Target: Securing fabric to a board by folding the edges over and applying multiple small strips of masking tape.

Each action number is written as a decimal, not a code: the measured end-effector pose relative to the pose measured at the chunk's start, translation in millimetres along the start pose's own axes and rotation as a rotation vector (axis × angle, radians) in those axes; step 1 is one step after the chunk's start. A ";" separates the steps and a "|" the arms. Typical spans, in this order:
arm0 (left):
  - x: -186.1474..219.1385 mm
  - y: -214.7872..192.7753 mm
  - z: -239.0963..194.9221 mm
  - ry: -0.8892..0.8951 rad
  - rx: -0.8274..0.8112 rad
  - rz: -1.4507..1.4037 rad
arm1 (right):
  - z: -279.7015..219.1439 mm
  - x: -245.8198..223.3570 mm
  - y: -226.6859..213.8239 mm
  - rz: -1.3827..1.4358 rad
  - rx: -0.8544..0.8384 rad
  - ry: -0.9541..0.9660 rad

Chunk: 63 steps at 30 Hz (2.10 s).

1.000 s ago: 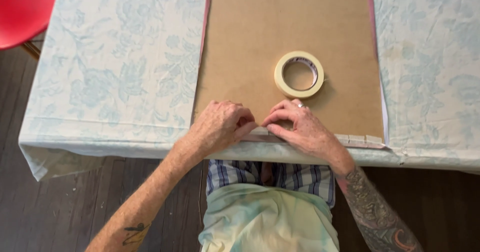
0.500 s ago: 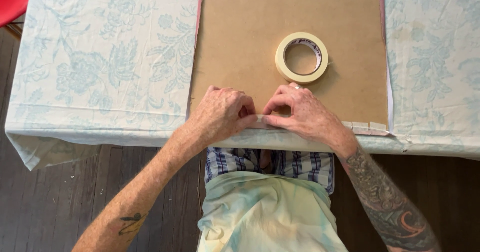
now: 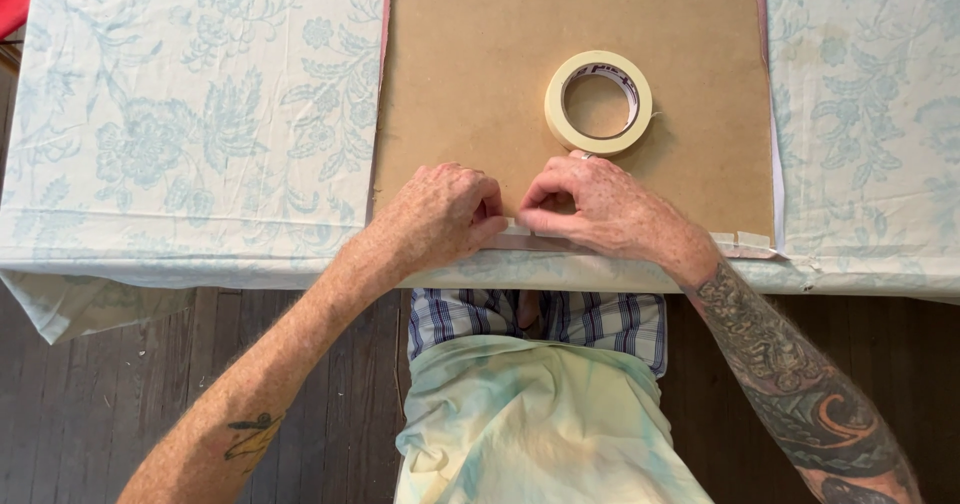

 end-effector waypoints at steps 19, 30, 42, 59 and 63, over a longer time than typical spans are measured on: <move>-2.6 2.4 7.8 -0.007 0.020 0.099 | 4.5 10.2 26.4 -0.432 -0.021 -0.103; -2.4 11.5 23.0 0.005 -0.050 0.262 | 9.6 -6.4 12.1 -0.320 -0.178 -0.002; -1.2 13.9 34.2 0.009 -0.112 0.280 | 9.1 -13.2 11.2 -0.294 -0.239 0.076; -2.3 16.7 47.9 -0.057 -0.241 0.313 | 19.4 -26.4 -7.4 -0.193 -0.286 0.193; 0.4 -5.0 41.0 -0.100 -0.213 0.275 | 25.2 -17.3 -9.6 -0.180 -0.279 0.175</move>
Point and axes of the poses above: each hand's wrist, its own z-axis towards the middle knuckle, its own y-axis out of the palm, x = y × z, the point moved 7 cm from there along z, towards the middle knuckle, and after that the axes turned 4 degrees about -z, right-handed, at the moved point
